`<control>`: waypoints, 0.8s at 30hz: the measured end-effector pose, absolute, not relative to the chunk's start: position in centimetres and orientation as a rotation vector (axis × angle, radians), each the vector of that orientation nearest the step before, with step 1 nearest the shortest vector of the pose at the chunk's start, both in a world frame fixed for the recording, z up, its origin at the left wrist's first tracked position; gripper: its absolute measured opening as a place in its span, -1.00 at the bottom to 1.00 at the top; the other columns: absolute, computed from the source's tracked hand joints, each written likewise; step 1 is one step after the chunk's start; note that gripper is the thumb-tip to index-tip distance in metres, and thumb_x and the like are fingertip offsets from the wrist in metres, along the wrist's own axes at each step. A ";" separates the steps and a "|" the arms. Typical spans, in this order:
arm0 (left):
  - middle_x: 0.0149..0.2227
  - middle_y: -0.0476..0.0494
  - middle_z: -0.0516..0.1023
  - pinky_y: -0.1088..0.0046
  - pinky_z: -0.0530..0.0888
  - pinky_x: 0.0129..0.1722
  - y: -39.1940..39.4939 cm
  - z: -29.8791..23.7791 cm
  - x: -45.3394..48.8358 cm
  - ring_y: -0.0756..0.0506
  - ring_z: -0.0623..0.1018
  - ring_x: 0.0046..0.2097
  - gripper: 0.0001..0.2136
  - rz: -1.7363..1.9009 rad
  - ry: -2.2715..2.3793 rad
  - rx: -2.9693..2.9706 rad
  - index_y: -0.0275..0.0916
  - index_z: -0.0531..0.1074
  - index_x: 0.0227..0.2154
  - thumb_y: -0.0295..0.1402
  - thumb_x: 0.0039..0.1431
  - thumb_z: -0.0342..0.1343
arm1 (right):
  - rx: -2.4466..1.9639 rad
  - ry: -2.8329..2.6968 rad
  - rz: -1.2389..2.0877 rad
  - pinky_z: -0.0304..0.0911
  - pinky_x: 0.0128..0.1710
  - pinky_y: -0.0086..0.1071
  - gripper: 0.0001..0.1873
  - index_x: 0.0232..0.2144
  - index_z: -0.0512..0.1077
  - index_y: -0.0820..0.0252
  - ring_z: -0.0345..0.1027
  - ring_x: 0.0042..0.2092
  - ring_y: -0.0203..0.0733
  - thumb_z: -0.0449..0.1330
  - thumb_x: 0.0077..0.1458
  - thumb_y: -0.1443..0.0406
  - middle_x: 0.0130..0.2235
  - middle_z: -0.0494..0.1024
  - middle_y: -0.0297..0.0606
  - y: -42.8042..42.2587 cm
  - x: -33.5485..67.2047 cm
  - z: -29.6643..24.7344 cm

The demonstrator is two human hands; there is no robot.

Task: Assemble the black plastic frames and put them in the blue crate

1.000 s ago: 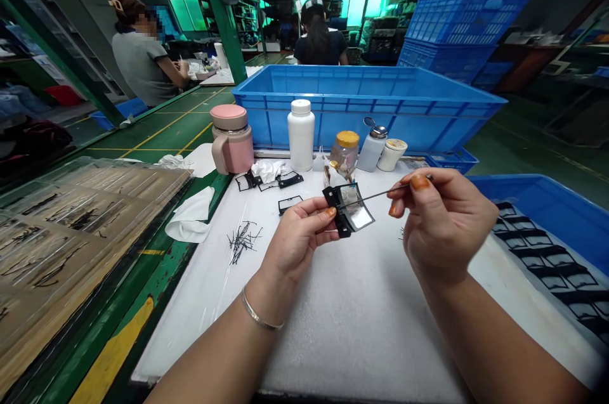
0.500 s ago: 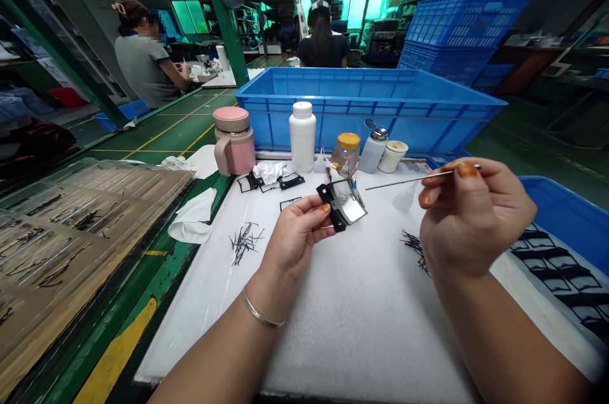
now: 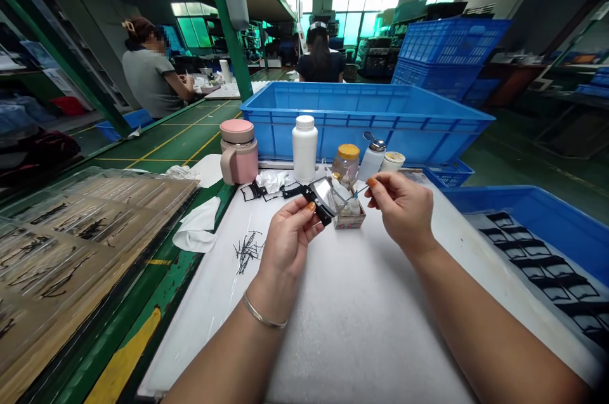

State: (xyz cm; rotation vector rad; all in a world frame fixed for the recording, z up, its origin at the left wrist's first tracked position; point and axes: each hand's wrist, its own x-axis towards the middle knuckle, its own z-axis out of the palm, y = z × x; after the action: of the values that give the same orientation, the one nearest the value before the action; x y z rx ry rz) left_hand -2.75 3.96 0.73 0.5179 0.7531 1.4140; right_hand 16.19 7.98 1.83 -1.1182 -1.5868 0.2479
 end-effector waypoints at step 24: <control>-0.31 -0.10 0.54 0.57 0.50 -0.34 3.5 1.3 -2.2 0.05 0.51 -0.35 -0.75 1.293 0.754 0.744 -0.32 0.52 -0.25 -0.39 -0.03 0.32 | -1.097 -1.522 0.283 0.29 -0.53 -0.46 -0.87 -0.35 0.52 0.20 0.37 -0.52 -0.34 0.24 0.13 0.25 -0.44 0.51 -0.34 5.9 17.0 3.3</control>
State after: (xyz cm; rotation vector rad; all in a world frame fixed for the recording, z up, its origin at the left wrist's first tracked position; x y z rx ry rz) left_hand -2.24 3.46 1.30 0.7445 0.7538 1.2932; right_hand 17.03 5.94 3.31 -1.0967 -1.5224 0.2831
